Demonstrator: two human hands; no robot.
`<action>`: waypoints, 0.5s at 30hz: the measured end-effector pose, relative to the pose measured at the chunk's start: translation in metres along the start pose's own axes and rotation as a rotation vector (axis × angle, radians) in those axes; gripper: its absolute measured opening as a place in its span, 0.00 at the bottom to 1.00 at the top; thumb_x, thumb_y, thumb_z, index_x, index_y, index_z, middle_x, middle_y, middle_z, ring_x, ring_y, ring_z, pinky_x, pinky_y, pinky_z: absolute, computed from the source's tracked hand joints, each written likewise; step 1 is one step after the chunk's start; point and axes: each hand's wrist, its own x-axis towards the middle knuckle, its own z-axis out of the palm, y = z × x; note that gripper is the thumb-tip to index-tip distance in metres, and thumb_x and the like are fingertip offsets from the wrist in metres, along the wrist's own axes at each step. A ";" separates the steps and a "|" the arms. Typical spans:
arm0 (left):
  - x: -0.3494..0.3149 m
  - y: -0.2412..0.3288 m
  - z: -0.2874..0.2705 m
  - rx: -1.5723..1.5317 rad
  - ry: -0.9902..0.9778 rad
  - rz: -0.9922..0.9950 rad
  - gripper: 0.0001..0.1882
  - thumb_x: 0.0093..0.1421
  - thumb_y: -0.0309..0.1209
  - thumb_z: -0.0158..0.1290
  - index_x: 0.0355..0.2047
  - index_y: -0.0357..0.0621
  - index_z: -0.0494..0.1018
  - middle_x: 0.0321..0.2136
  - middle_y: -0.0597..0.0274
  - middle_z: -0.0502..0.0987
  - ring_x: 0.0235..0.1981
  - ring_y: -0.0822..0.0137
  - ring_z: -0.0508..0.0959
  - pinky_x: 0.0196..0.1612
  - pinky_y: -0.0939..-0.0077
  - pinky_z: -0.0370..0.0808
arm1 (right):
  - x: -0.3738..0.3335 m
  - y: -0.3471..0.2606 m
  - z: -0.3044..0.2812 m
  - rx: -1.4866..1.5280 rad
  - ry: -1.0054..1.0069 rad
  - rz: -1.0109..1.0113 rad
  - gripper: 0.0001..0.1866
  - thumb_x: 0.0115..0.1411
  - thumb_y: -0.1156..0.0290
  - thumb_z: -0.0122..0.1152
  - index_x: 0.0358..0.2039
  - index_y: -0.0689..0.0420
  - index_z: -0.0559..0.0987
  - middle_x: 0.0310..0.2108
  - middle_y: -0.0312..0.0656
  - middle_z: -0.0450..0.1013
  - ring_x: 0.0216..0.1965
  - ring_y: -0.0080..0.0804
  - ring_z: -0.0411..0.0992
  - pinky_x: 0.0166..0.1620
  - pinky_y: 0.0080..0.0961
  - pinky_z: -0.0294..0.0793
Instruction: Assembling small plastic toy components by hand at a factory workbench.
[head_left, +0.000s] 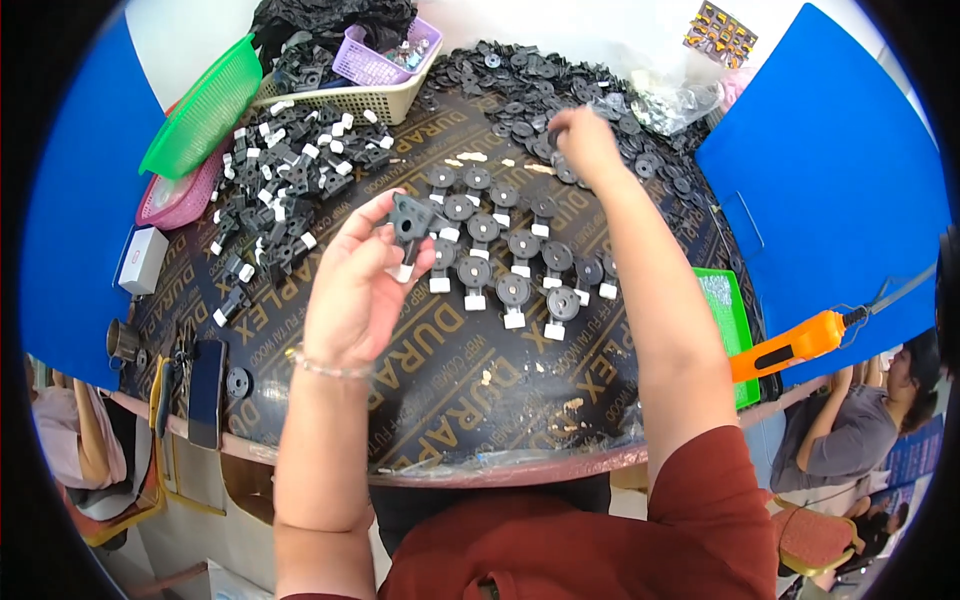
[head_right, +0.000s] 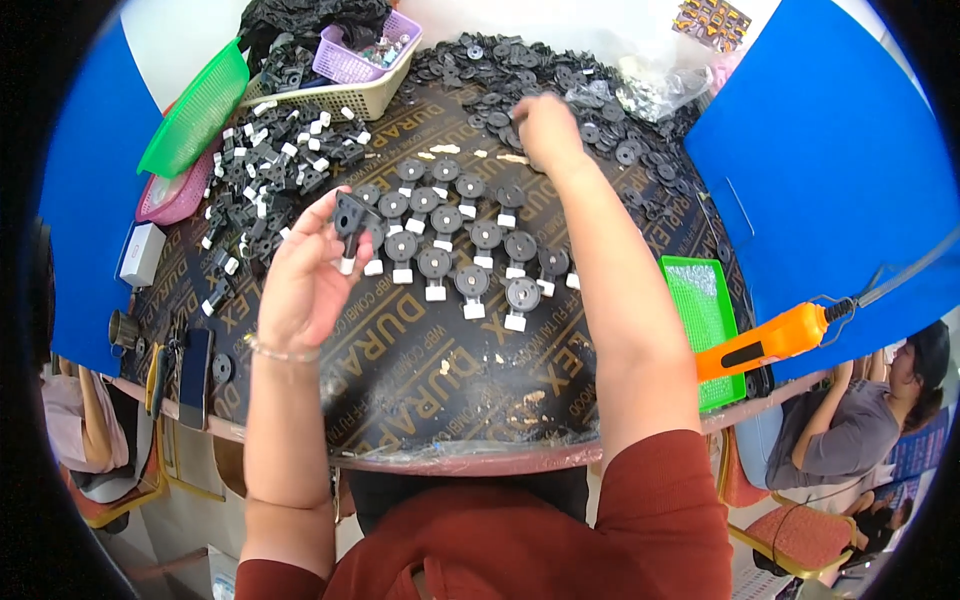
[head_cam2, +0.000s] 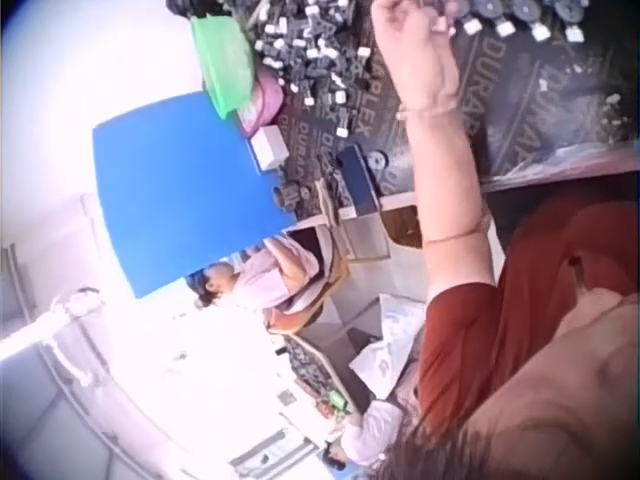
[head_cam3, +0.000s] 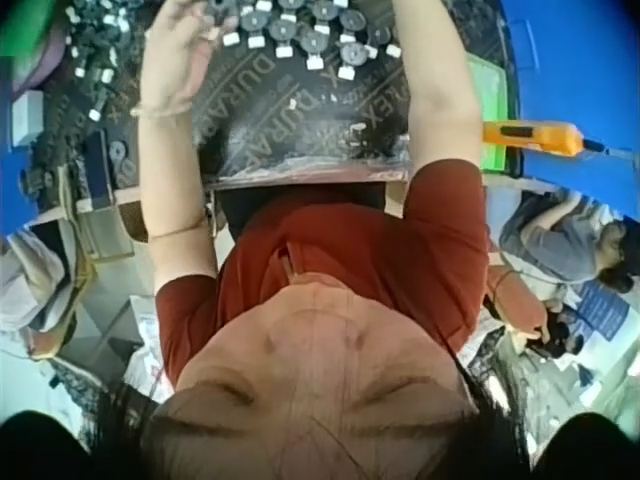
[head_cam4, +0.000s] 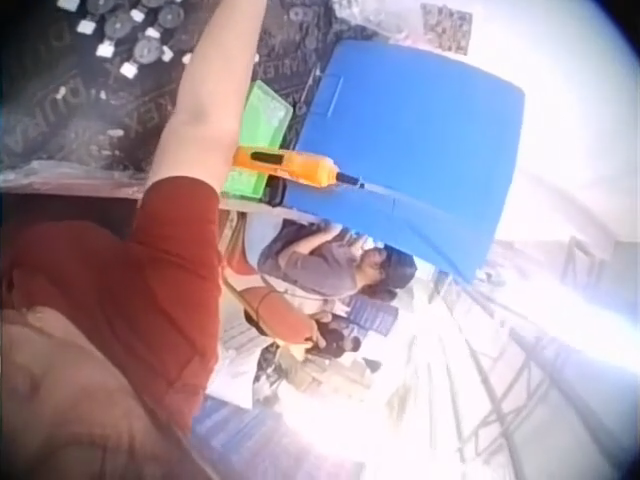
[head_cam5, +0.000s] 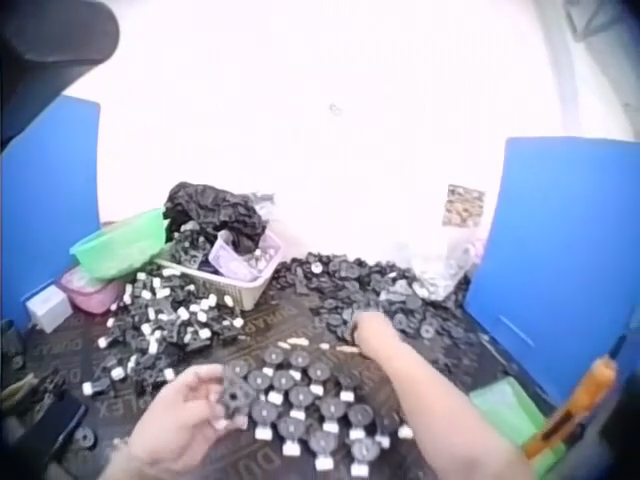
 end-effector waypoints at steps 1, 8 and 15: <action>0.000 -0.007 -0.003 -0.133 -0.007 -0.020 0.25 0.56 0.14 0.48 0.56 0.37 0.68 0.42 0.59 0.76 0.39 0.62 0.78 0.47 0.67 0.79 | -0.007 -0.017 -0.018 0.006 0.121 -0.038 0.12 0.53 0.78 0.55 0.34 0.56 0.85 0.35 0.55 0.77 0.41 0.52 0.77 0.47 0.41 0.76; -0.013 -0.051 -0.017 -0.131 0.070 -0.221 0.28 0.52 0.10 0.48 0.53 0.47 0.68 0.41 0.60 0.72 0.39 0.67 0.74 0.46 0.67 0.77 | -0.172 -0.094 -0.109 0.236 -0.402 -0.069 0.13 0.53 0.82 0.56 0.39 0.60 0.82 0.38 0.48 0.78 0.43 0.44 0.77 0.48 0.34 0.76; -0.020 -0.082 0.005 0.031 -0.015 -0.215 0.26 0.54 0.15 0.51 0.54 0.43 0.66 0.46 0.55 0.75 0.39 0.64 0.77 0.41 0.71 0.78 | -0.283 -0.072 -0.143 0.489 -0.418 0.158 0.11 0.56 0.79 0.63 0.40 0.60 0.81 0.36 0.44 0.76 0.40 0.41 0.76 0.44 0.29 0.75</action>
